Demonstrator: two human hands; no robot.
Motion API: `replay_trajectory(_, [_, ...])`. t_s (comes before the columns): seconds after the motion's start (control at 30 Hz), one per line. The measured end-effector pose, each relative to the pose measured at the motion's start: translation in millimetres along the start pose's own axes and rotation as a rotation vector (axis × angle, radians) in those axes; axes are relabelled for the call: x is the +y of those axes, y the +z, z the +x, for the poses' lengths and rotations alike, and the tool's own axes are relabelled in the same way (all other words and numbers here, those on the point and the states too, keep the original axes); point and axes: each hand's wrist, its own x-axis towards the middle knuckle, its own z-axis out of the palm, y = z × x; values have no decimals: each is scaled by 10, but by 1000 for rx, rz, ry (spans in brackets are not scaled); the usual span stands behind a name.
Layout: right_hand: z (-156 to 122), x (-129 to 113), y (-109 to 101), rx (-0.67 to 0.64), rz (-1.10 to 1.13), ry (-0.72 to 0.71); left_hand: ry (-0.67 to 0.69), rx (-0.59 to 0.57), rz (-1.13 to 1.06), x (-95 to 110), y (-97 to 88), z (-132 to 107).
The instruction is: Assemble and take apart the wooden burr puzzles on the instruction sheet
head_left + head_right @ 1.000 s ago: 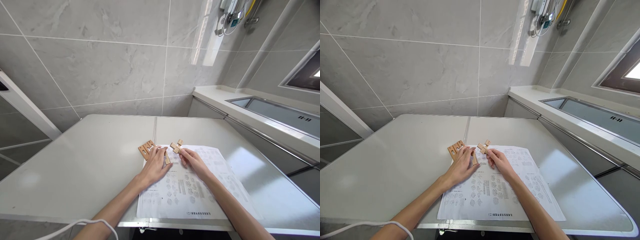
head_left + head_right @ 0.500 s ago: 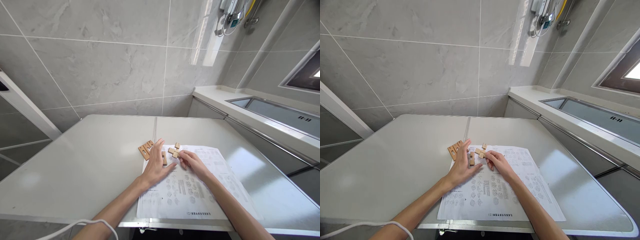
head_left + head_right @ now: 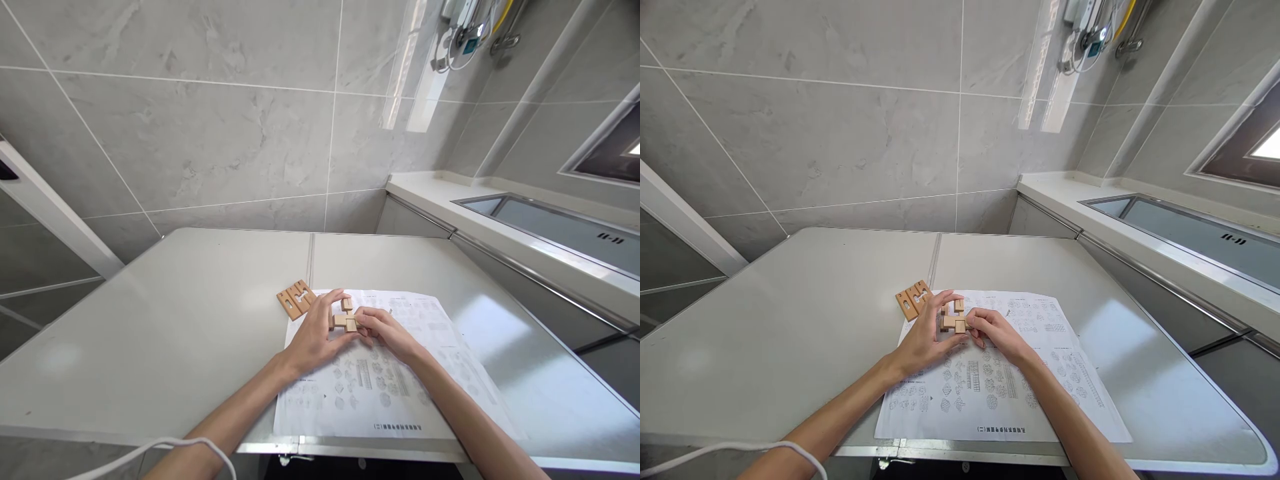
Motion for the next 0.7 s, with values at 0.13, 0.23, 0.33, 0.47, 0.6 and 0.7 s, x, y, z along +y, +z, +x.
replay_trajectory(0.13, [-9, -28, 13, 27, -65, -37, -21, 8, -15, -9, 8, -1])
replay_trajectory(0.23, [-15, -45, 30, 58, -125, -65, -38, 14, -8, -14, 11, 2])
replay_trajectory(0.33, [-15, -37, 42, 101, -209, -92, -57, 28, 12, -27, 16, 4])
replay_trajectory(0.47, [0, 16, 42, 196, -413, -189, -91, 29, 21, -51, 29, 8])
replay_trajectory(0.6, [31, 82, 33, 241, -452, -243, -105, 43, 27, -72, 45, 18])
replay_trajectory(0.7, [55, 125, 28, 260, -462, -279, -112, 69, 41, -88, 55, 24])
